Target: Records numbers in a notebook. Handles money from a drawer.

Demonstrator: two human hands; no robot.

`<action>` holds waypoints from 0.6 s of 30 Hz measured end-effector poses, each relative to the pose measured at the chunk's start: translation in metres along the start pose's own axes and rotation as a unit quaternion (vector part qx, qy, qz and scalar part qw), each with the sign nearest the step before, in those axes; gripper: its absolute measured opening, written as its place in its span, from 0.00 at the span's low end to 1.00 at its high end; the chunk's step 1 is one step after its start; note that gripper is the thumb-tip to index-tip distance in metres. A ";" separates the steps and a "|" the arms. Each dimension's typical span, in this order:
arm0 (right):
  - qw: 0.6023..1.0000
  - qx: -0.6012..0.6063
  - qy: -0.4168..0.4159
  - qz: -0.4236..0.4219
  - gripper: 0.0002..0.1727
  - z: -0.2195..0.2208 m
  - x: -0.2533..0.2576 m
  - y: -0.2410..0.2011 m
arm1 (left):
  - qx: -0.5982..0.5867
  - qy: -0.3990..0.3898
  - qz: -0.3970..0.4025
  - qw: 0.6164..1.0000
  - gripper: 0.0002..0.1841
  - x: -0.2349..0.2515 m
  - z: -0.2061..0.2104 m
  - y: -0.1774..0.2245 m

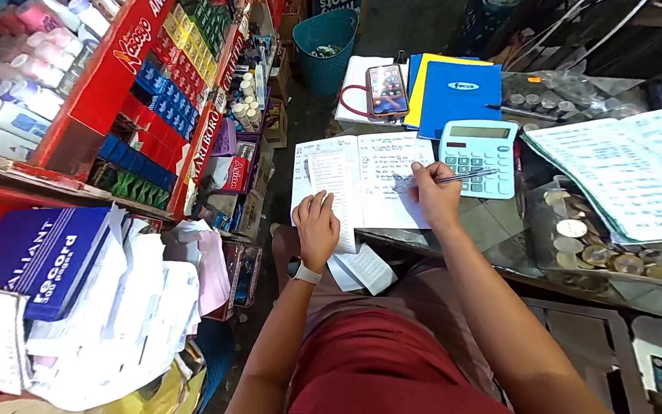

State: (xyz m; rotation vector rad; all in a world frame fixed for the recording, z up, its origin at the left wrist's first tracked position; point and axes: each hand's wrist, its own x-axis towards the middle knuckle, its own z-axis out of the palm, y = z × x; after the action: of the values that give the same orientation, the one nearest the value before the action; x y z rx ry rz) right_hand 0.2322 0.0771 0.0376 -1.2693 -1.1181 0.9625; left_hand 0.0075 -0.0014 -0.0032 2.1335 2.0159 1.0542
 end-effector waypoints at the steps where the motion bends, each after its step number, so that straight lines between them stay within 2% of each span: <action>1: 1.000 0.002 -0.006 -0.002 0.14 0.000 0.000 0.000 | 0.001 -0.003 0.000 1.000 0.22 0.000 -0.001 0.000; 5: 0.999 0.006 -0.052 -0.016 0.10 -0.004 -0.001 0.001 | 0.003 -0.017 -0.004 1.000 0.22 0.001 -0.005 0.002; 8: 0.997 0.019 -0.068 0.013 0.13 -0.006 -0.003 -0.003 | 0.018 -0.049 -0.008 0.999 0.24 0.002 -0.009 0.004; 11: 0.997 0.000 -0.071 0.031 0.15 -0.012 -0.003 -0.007 | 0.031 -0.072 -0.006 0.997 0.25 0.007 -0.011 0.006; 15: 0.995 -0.053 -0.079 0.001 0.15 -0.019 -0.001 -0.004 | 0.035 -0.084 -0.015 0.996 0.24 0.008 -0.011 0.007; 18: 0.997 -0.050 -0.064 -0.003 0.15 -0.018 -0.002 -0.003 | 0.033 -0.090 -0.019 0.995 0.24 0.010 -0.013 0.009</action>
State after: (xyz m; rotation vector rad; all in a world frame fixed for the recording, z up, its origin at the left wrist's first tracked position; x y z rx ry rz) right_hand 0.2488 0.0711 0.0405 -1.2980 -1.2813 1.0056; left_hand 0.0089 0.0009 0.0157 2.1254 2.0252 0.7697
